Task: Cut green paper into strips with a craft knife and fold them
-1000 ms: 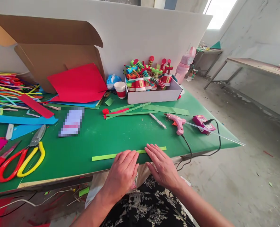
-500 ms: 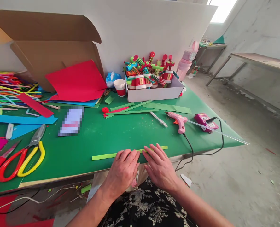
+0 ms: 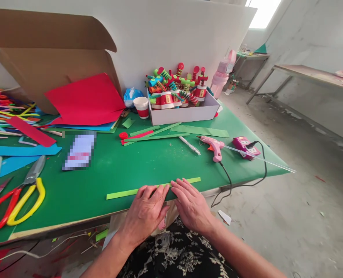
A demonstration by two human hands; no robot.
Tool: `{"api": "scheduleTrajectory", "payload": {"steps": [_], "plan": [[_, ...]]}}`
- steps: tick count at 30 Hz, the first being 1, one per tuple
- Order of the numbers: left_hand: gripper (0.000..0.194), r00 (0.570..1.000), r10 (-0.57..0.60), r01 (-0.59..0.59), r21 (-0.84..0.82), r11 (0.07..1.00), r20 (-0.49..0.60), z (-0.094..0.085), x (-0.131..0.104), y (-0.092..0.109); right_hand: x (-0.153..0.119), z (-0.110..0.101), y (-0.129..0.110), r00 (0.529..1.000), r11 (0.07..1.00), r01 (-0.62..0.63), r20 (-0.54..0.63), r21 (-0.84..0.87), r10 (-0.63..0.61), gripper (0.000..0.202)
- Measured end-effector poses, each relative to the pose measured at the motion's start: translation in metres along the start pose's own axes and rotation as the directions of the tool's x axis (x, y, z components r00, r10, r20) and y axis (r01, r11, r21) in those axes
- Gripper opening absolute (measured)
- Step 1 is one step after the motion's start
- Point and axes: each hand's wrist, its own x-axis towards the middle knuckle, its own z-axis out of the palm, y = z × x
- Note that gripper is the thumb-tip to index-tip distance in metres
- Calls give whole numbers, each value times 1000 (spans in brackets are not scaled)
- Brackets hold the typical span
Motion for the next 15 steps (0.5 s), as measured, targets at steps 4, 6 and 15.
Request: {"api": "scheduleTrajectory", "payload": {"steps": [4, 6, 15], "plan": [[37, 1000, 17, -17, 30, 999, -12, 2, 2, 0, -3, 1, -4, 999, 1000, -26, 46, 5, 26, 42], [37, 1000, 14, -14, 42, 999, -9, 4, 2, 1, -5, 0, -3, 997, 999, -21, 75, -26, 23, 44], [36, 999, 19, -17, 72, 997, -27, 1, 4, 4, -26, -21, 34, 994, 985, -54, 84, -165, 68, 44]]}}
